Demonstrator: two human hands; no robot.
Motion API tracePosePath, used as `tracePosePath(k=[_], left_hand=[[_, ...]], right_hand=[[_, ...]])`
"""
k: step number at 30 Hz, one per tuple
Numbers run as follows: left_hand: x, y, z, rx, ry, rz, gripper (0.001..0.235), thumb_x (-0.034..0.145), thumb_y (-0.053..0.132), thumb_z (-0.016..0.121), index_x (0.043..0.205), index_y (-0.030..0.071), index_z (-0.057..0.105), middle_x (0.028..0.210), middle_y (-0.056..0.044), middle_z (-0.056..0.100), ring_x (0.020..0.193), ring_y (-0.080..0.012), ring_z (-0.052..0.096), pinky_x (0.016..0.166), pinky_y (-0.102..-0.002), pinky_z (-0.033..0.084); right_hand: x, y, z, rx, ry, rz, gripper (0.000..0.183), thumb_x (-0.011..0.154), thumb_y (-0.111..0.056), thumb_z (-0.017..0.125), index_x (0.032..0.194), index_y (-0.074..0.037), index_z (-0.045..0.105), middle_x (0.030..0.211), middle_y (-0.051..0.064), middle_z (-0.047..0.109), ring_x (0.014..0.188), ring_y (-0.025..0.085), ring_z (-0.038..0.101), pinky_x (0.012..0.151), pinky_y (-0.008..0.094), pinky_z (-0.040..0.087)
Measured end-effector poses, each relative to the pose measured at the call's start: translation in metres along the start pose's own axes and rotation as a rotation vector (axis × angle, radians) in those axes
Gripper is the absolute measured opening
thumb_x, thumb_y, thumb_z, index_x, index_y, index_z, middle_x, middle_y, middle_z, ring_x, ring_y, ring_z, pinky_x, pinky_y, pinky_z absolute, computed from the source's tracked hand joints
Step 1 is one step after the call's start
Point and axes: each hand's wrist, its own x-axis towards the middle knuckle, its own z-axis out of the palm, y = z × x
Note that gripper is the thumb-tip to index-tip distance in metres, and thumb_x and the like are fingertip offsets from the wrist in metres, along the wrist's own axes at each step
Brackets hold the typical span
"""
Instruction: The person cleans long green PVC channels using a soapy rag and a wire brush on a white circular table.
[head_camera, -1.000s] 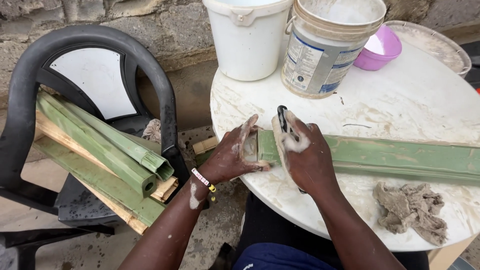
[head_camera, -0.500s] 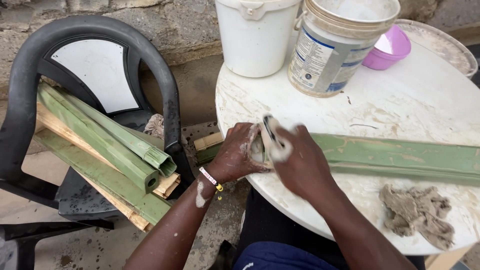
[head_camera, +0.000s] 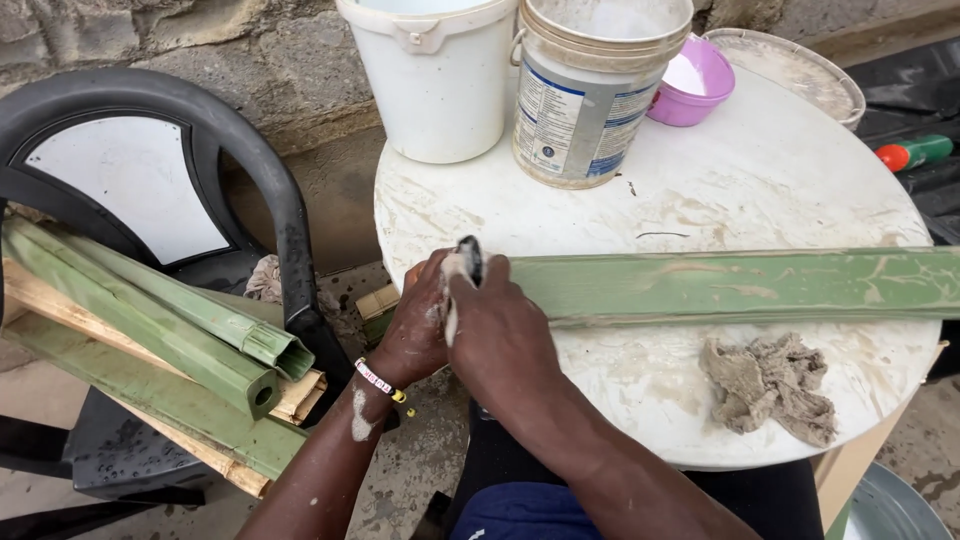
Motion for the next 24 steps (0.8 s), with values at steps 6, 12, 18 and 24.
tracePosePath(k=[6,12,18,24], left_hand=[[-0.009,0.004,-0.007,0.236,0.121,0.389,0.079,0.085,0.004,0.071,0.158,0.003,0.041,0.147,-0.025,0.058,0.141,-0.0463,0.053,0.129,-0.064,0.015],[-0.008,0.007,-0.001,0.133,0.09,0.291,0.099,0.08,0.04,0.091,0.162,0.013,0.041,0.155,-0.017,0.055,0.146,-0.0445,0.047,0.129,-0.07,0.005],[-0.01,0.042,-0.014,0.052,0.077,0.194,0.096,0.081,0.019,0.091,0.162,0.019,0.04,0.142,-0.019,0.061,0.14,-0.0484,0.052,0.131,-0.07,0.006],[-0.007,0.042,-0.014,0.043,0.063,0.104,0.101,0.072,0.021,0.096,0.157,0.022,0.042,0.134,-0.016,0.066,0.134,-0.0415,0.061,0.133,-0.066,0.002]], right_hand=[[0.011,0.04,-0.016,-0.03,-0.028,-0.036,0.079,0.075,-0.021,0.084,0.15,-0.009,0.061,0.143,0.033,0.051,0.105,0.057,0.071,0.082,0.067,0.061],[-0.001,0.031,-0.03,0.025,-0.019,0.132,0.094,0.075,-0.022,0.085,0.16,-0.008,0.048,0.147,0.032,0.046,0.12,0.056,0.063,0.089,0.069,0.057],[-0.029,0.095,-0.079,0.039,0.223,0.378,0.081,0.084,-0.019,0.076,0.161,-0.021,0.049,0.137,0.025,0.047,0.109,0.057,0.069,0.083,0.066,0.061],[-0.019,0.114,-0.072,0.069,0.266,0.341,0.081,0.085,-0.027,0.079,0.158,-0.01,0.048,0.135,0.027,0.045,0.112,0.057,0.066,0.08,0.066,0.061]])
